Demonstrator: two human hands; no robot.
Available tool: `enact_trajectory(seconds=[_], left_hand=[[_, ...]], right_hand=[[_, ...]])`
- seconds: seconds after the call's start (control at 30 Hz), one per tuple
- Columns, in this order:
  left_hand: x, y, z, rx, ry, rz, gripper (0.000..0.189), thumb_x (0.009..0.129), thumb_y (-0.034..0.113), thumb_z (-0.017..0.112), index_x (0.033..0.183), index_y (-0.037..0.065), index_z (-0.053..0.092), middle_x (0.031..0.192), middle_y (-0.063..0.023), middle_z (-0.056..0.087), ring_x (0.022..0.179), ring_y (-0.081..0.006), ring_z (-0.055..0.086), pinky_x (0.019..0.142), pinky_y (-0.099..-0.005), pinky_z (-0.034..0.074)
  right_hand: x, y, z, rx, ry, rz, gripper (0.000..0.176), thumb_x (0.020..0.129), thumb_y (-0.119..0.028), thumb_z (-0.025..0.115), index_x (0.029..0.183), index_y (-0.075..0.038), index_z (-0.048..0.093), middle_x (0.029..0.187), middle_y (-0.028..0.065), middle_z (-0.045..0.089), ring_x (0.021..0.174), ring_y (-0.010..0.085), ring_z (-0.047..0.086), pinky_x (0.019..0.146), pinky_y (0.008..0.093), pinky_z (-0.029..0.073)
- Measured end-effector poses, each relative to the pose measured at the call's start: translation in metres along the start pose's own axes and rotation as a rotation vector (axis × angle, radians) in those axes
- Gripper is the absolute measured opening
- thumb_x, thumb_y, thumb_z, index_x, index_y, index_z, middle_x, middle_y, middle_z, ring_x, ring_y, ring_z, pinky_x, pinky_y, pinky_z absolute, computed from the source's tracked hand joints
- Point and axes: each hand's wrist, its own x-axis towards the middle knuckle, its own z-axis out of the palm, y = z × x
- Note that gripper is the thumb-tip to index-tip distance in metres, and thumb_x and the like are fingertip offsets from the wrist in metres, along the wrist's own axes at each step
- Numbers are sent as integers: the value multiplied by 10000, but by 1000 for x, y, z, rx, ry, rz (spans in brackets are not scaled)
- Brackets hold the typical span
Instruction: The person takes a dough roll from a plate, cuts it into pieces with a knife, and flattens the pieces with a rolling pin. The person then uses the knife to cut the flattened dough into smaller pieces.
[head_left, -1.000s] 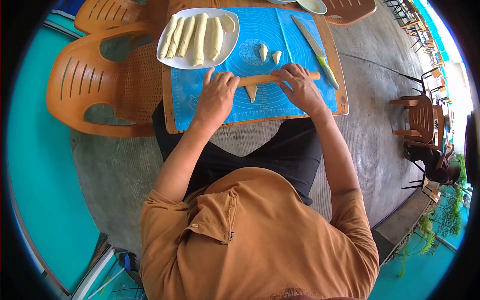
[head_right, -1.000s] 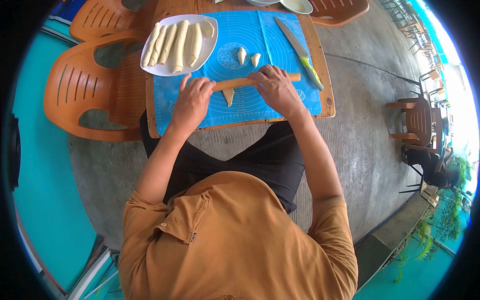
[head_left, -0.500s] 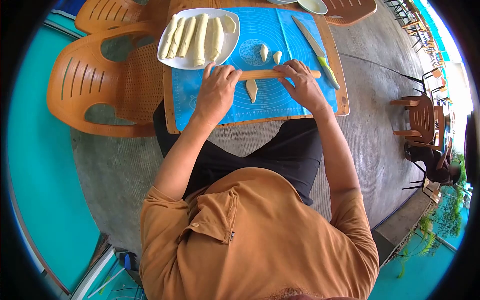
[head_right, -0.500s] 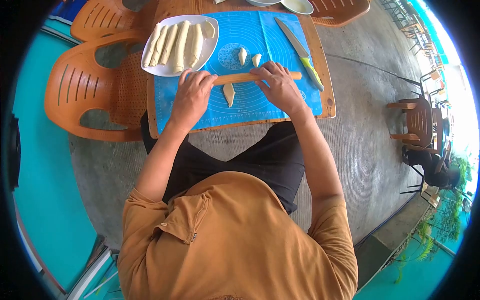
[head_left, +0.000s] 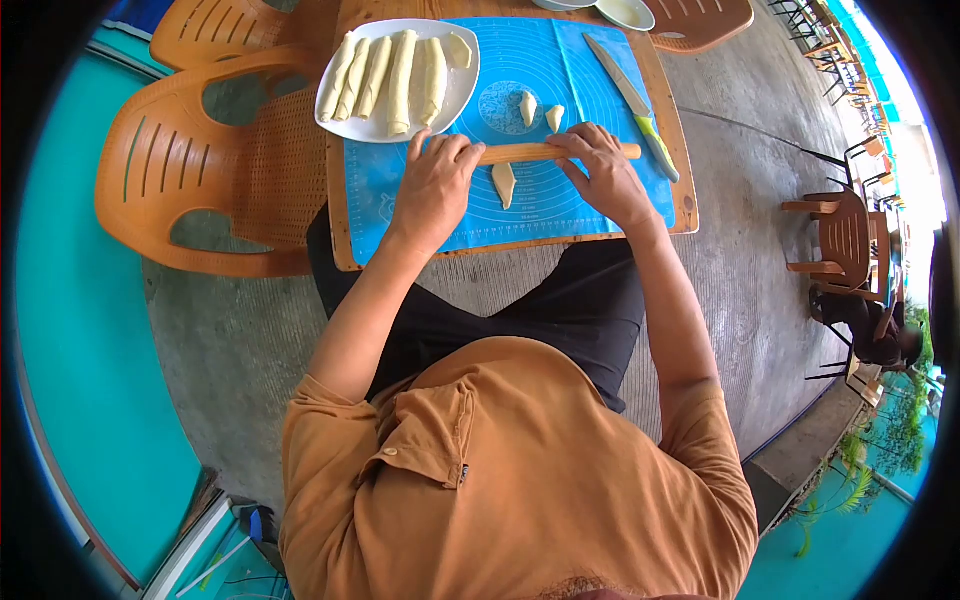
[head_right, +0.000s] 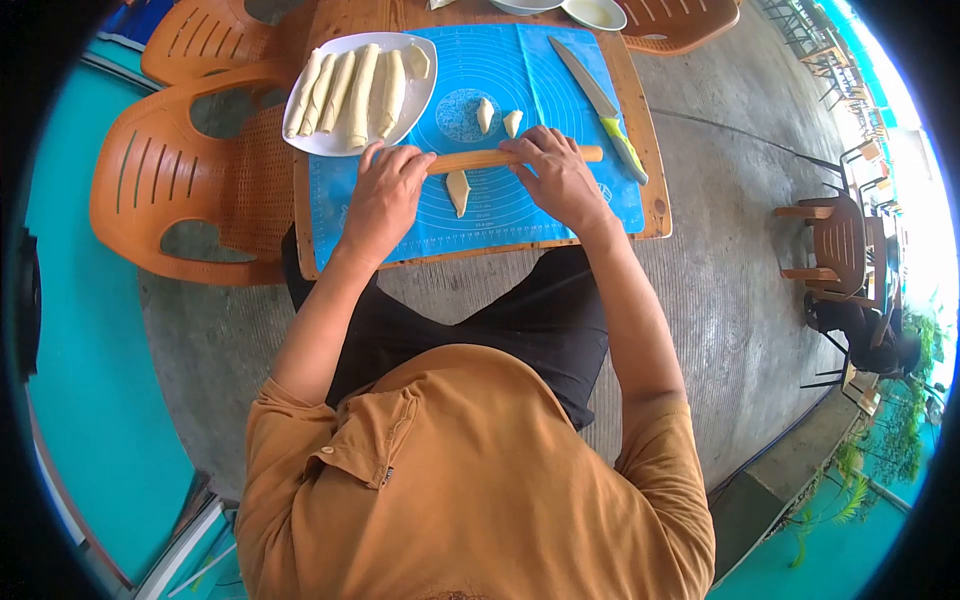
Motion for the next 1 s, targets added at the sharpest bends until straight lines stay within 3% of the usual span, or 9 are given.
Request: enact_trajectory(seconds=[0.13, 0.53, 1.0], left_hand=[[-5, 3, 1, -19, -4, 8, 290, 1012, 56, 674, 1296, 66, 730, 1177, -43, 684, 1173, -234, 655, 1243, -522, 382], [-13, 14, -10, -20, -35, 25, 324, 1007, 51, 656, 1327, 58, 709, 1187, -48, 657, 1196, -224, 643, 1277, -551, 355], [-25, 23, -13, -48, -69, 24, 294, 1013, 46, 658, 1298, 51, 727, 1152, -45, 655, 1178, -217, 645, 1278, -555, 351]], right_hand=[[-10, 1, 5, -2, 18, -27, 347, 946, -81, 804, 1283, -140, 752, 1160, 87, 689, 1136, 317, 664, 1017, 462, 528], [-21, -9, 0, -9, 23, -10, 333, 983, -105, 774, 1313, -112, 739, 1200, 111, 696, 1178, 330, 660, 1053, 466, 514], [-40, -21, -2, 4, 38, 17, 343, 955, -101, 782, 1295, -125, 746, 1187, 91, 689, 1177, 322, 648, 1052, 466, 498]])
